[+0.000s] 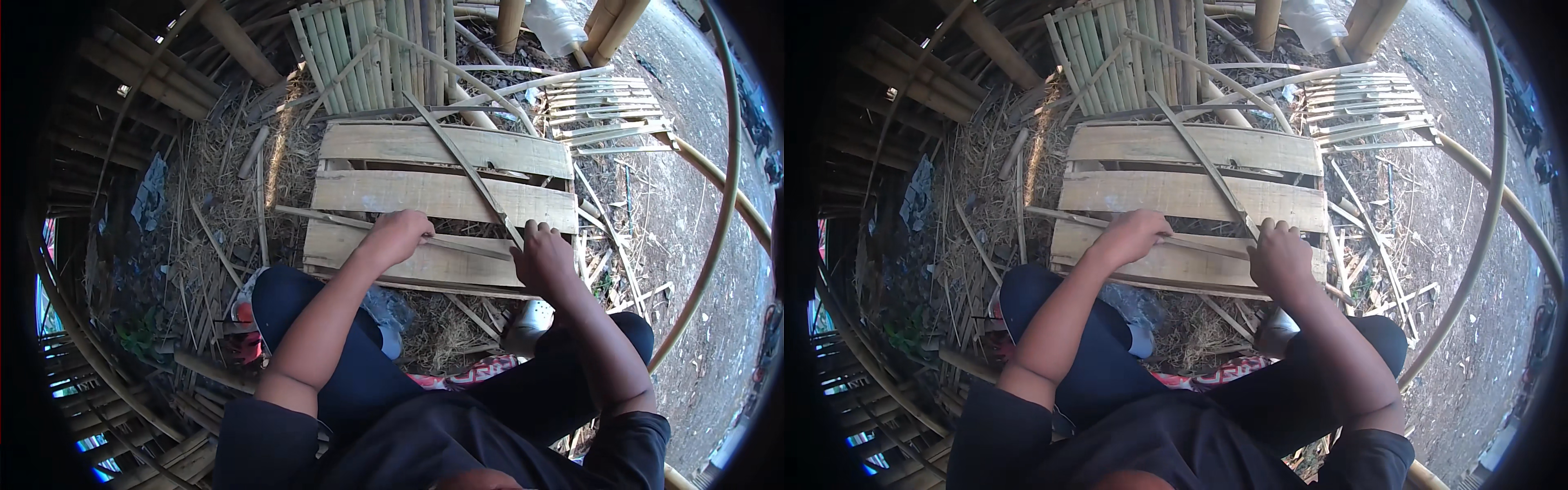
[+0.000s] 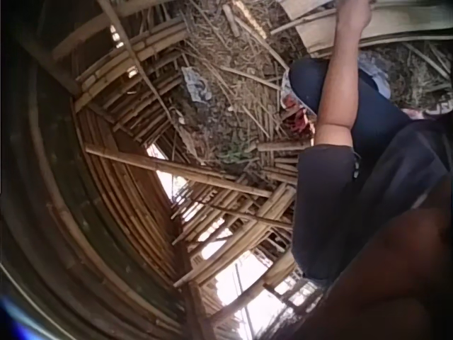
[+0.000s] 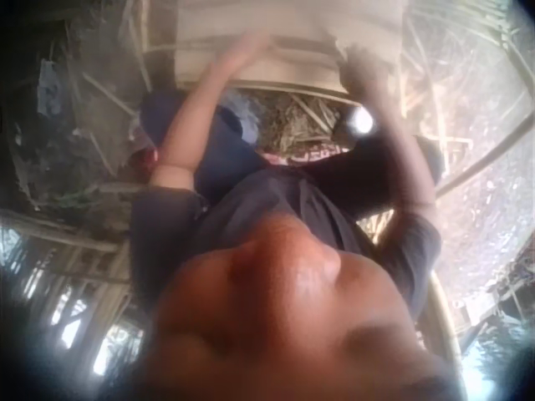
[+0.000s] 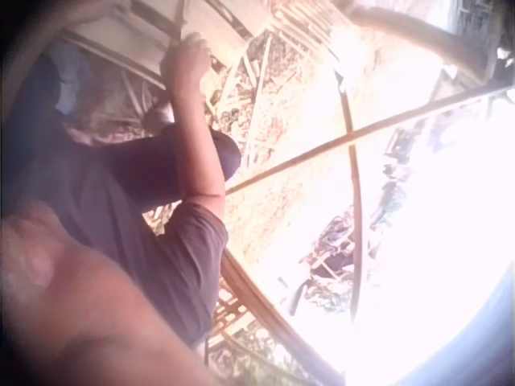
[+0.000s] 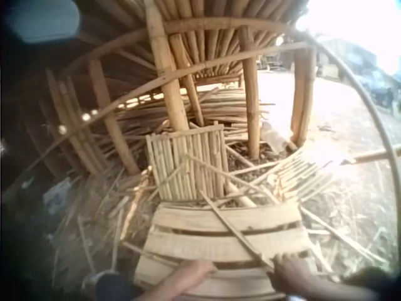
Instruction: The person constructs a bamboo structure by hand, using a hammer to drive nails into strips of bamboo positioned over a wooden frame. The person retrieves nails from a plastic bag, positions the bamboo strips, and secures them with the hammer.
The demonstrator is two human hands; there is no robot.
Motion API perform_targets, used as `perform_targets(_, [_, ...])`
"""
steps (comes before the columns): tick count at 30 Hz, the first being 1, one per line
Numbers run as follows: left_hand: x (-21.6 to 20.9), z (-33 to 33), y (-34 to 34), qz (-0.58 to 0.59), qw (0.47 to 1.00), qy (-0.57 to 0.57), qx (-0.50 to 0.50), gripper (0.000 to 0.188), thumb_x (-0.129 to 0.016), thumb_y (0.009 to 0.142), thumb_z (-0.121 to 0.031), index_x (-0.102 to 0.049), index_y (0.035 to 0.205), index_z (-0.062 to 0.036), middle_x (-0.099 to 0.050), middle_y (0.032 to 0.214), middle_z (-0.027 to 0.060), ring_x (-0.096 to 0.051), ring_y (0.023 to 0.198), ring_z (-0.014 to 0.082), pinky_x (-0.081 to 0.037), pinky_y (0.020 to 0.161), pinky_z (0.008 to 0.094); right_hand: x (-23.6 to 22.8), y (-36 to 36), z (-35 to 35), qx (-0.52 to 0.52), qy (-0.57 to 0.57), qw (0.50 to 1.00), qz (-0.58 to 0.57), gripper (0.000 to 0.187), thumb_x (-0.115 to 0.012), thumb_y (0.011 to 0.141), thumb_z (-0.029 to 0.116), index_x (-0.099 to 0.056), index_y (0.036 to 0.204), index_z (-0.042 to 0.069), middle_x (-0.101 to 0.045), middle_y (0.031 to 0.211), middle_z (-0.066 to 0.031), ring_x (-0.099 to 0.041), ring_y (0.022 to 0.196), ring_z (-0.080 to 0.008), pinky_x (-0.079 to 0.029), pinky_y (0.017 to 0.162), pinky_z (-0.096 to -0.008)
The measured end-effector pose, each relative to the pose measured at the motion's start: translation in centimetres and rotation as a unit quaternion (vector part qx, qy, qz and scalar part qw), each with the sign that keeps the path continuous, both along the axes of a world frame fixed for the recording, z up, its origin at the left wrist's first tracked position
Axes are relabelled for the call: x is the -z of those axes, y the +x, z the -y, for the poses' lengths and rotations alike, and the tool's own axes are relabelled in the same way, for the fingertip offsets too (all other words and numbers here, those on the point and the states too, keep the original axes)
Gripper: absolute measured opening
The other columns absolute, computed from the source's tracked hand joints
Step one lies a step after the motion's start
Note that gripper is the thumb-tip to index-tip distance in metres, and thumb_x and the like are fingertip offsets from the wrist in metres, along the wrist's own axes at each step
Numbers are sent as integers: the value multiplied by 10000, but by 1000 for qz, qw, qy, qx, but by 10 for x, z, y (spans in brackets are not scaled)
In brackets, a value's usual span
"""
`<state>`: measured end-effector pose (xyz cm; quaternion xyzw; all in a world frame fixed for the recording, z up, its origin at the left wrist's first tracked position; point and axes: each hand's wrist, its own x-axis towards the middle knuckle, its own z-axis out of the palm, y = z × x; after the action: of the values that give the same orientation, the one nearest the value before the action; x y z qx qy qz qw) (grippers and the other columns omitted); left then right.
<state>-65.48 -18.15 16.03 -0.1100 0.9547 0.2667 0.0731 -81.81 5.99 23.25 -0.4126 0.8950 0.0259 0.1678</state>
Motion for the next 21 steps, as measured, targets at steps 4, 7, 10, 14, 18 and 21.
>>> perform_targets(4, [-9, -1, 8, 5, 1000, 11, -4, 233, -750, 826, -62, -726, 1056, -87, -697, 1055, 69, -661, 1064, 313, -544, 897, 428, 19, -11, 2, 16, 72, 996, 44, 330, -674, 949, 266, -578, 1093, -15, -712, 1006, -204, -719, 978, -353, -590, 799, -433])
perform_targets(7, [-3, -2, 12, -33, 999, 3, 8, 223, -752, 820, -43, -720, 1037, -80, -686, 1075, 69, -659, 1070, 316, -545, 908, 430, 53, -14, -4, 2, 81, 995, 60, 228, -641, 930, 153, -571, 1062, -19, -725, 947, -220, -735, 920, -367, -590, 798, -459])
perform_targets(10, [5, -1, 22, -51, 999, 3, -6, 237, -749, 812, -17, -719, 1039, -79, -671, 1090, 75, -655, 1080, 316, -545, 920, 433, 57, -12, -3, -12, 39, 997, 66, 187, -615, 880, 49, -555, 1034, -40, -714, 903, -250, -729, 873, -398, -582, 791, -496])
perform_targets(14, [6, 4, 26, -66, 998, 8, -1, 209, -748, 808, -12, -701, 1004, -67, -660, 1074, 88, -652, 1076, 317, -542, 901, 432, 68, -14, -11, 5, -98, 991, 95, 215, -608, 825, -15, -521, 1008, -85, -680, 867, -290, -690, 831, -462, -555, 761, -530])
perform_targets(18, [-1, 2, 26, -63, 998, -2, 10, 198, -750, 804, -13, -660, 973, -64, -652, 1056, 90, -657, 1052, 317, -541, 875, 434, 75, -13, -9, 90, -238, 940, 228, 154, -585, 874, 8, -516, 976, -84, -655, 873, -303, -663, 878, -472, -528, 776, -504])
perform_targets(21, [-9, 2, 25, -26, 1000, 1, -17, 201, -740, 808, -4, -639, 968, -71, -644, 1070, 88, -664, 1028, 315, -543, 866, 437, 56, -6, 0, 139, -280, 919, 242, 168, -614, 912, 59, -536, 1001, -61, -659, 888, -283, -667, 890, -453, -527, 784, -480])
